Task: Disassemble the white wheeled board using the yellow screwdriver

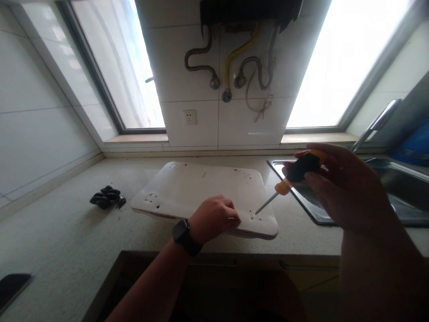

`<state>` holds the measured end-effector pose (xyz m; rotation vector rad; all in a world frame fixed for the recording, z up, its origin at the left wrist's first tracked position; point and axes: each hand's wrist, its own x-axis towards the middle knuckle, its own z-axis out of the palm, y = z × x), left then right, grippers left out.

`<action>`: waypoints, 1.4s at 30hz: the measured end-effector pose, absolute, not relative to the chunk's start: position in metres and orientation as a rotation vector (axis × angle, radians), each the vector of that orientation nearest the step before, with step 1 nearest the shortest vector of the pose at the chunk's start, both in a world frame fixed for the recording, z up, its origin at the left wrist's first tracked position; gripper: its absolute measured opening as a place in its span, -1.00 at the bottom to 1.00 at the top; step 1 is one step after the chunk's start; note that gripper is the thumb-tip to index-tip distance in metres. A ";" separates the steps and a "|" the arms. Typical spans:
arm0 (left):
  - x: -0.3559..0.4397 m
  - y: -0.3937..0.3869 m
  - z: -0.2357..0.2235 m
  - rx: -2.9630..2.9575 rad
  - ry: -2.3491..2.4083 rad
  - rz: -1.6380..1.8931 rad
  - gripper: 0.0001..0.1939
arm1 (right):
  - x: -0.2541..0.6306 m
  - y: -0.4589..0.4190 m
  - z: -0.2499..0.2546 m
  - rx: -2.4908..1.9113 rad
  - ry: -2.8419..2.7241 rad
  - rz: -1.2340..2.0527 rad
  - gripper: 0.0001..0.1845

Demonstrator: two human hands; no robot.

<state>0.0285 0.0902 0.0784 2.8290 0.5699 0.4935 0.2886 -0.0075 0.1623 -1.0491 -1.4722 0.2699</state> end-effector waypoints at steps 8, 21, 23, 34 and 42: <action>0.031 0.088 0.077 2.989 0.557 0.457 -0.92 | 0.290 -0.008 0.151 -1.034 -1.345 0.364 -0.47; 0.028 0.084 0.083 3.040 0.612 0.437 -0.85 | 0.294 -0.002 0.133 -1.003 -1.331 0.409 -0.48; 0.030 0.083 0.085 3.067 0.606 0.430 -0.85 | 0.295 0.000 0.131 -0.995 -1.326 0.407 -0.49; 0.033 0.083 0.080 3.021 0.620 0.448 -0.93 | 0.286 -0.005 0.129 -0.976 -1.278 0.441 -0.52; 0.020 0.084 0.076 2.863 0.651 0.523 -0.84 | 0.269 -0.026 0.109 -1.019 -1.185 0.385 -0.54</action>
